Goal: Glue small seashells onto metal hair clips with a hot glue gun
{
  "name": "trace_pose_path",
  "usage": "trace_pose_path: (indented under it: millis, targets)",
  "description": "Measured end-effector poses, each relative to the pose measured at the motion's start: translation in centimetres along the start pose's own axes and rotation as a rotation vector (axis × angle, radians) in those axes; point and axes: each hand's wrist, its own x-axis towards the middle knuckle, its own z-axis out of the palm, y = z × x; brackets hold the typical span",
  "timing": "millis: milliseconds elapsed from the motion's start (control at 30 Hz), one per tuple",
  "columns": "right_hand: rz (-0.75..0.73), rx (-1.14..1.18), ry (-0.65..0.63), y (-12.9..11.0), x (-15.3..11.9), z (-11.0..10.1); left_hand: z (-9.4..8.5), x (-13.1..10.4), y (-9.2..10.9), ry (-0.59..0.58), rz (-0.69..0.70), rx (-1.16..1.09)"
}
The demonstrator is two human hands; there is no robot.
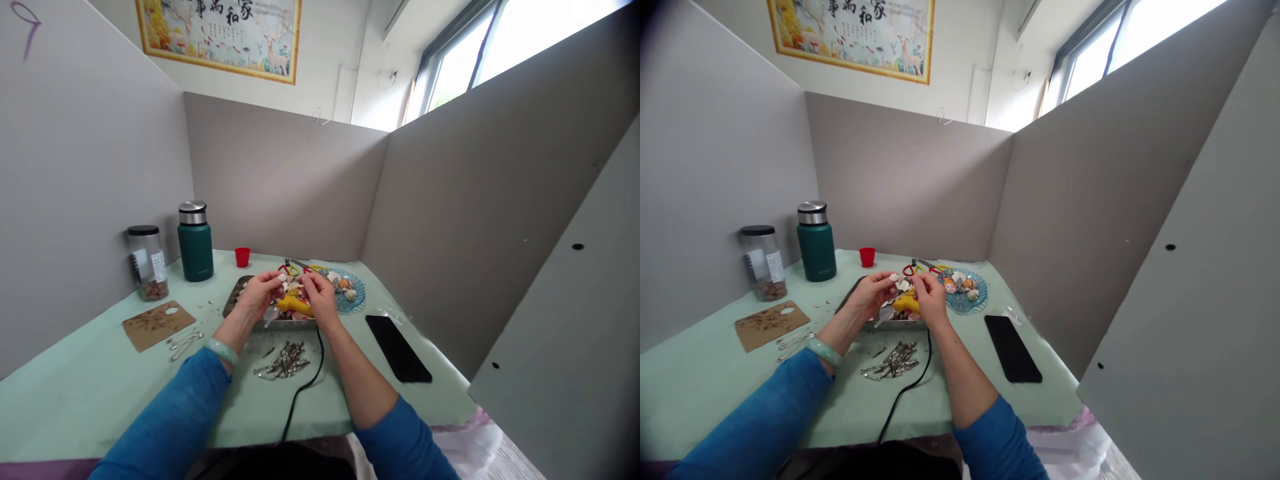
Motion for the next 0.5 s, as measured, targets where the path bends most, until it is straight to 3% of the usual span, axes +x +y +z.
trace_pose_path:
  millis: [167,500]
  targets:
    - [-0.071,-0.139,0.030,1.1,0.2,0.2,0.2,-0.2,0.2,-0.019,-0.038,-0.029]
    - [-0.093,-0.160,-0.005,1.5,0.0,0.4,0.7,-0.7,0.1,-0.068,-0.051,-0.006]
